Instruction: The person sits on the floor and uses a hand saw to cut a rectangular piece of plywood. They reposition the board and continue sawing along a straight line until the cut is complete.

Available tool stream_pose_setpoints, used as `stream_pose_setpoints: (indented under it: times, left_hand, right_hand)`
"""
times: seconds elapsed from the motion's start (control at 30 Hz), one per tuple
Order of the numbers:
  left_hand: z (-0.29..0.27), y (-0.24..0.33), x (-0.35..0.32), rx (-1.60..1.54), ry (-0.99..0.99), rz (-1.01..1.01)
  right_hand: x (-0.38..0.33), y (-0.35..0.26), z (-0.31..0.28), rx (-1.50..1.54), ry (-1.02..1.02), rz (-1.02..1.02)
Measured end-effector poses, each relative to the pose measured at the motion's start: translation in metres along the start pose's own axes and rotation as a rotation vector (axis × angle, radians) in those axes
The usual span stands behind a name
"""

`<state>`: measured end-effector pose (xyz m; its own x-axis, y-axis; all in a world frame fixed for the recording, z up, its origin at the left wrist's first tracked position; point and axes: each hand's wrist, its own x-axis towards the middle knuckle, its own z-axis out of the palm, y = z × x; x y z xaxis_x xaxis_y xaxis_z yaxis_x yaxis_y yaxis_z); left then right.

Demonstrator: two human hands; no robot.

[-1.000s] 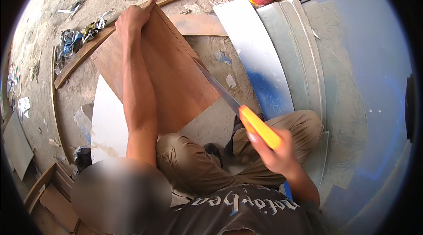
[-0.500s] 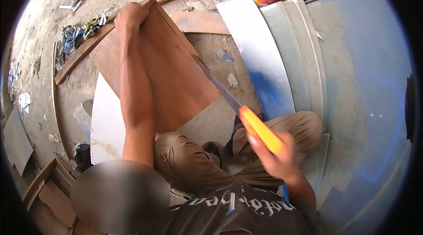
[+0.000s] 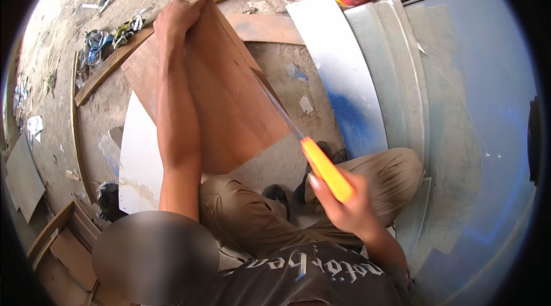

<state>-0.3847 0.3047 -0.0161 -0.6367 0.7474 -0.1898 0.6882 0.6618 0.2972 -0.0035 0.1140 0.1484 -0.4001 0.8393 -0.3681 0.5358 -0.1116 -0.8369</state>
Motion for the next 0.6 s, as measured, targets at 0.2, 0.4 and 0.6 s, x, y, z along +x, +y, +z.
stream_pose_setpoints:
  times: [0.2, 0.4, 0.6]
  left_hand:
    - [-0.005, -0.009, 0.001, -0.013, 0.023, -0.061]
    - [-0.002, -0.004, 0.005, 0.001, 0.004, -0.021]
    - [0.004, -0.026, 0.006, 0.005, 0.042, -0.034]
  right_hand:
    - [-0.042, -0.02, -0.041, -0.071, 0.013, -0.081]
    - [0.051, 0.011, 0.0, 0.015, -0.034, 0.033]
    - [-0.036, -0.04, -0.053, -0.071, -0.115, 0.161]
